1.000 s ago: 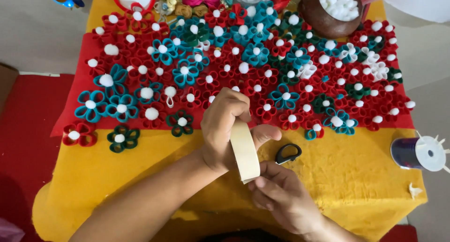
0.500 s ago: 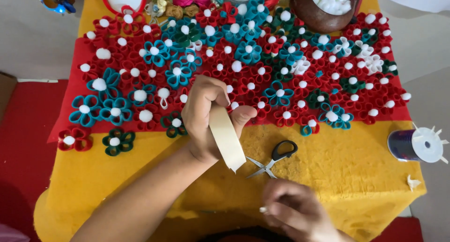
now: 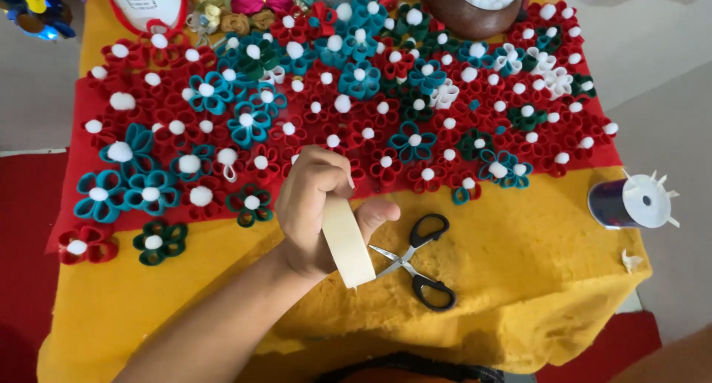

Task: Cutting small pieces of masking tape with scissors and applying them to the back of decorative paper flowers.

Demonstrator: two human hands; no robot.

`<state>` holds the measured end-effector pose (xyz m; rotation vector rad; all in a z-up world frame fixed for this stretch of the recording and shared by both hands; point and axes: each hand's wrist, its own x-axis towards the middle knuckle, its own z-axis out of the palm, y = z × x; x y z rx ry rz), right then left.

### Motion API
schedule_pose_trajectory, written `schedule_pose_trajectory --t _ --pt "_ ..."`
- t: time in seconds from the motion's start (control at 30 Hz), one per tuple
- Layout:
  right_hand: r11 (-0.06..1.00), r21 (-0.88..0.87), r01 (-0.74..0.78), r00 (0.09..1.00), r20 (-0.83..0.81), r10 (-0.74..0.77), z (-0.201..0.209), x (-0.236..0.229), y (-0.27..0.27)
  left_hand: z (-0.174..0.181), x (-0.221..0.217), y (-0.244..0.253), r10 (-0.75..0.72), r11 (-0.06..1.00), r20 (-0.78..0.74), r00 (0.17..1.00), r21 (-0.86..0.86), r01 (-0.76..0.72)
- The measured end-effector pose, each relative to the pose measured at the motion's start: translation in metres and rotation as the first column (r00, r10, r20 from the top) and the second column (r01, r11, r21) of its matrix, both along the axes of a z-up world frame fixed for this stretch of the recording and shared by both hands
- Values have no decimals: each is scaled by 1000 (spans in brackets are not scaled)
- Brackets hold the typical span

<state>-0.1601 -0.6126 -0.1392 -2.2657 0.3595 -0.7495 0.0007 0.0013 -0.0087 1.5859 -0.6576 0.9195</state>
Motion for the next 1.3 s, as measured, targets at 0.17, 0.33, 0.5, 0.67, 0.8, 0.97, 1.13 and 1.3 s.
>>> schedule_pose_trajectory --t 0.17,0.33,0.5,0.67,0.8,0.97,1.13,1.3 --pt "954 -74 291 955 -38 -294 -37 13 -39 -6 2 -1 -25 999 4 1000 20 25" --pt "897 204 393 919 -129 -373 19 37 39 -8 3 -1 -26 999 -1 1000 44 26" --pt "908 -411 74 947 -257 -193 43 34 73 -10 3 -3 -42 998 3 999 39 42" --pt "941 121 315 946 -120 -302 44 39 84 -11 4 -2 -50 998 -5 999 40 51" --pt "950 81 301 951 -104 -292 58 47 101 -11 4 -2 -41 998 -2 999 49 41" --pt "951 163 263 963 -108 -248 52 57 84 -14 4 -3 -40 998 -8 999 45 40" --pt "954 184 236 969 -121 -217 45 61 75 -12 5 -2 -27 998 -3 1000 47 27" --pt "927 224 302 948 -177 -266 51 60 86 -12 4 -2 -31 998 -14 999 53 31"
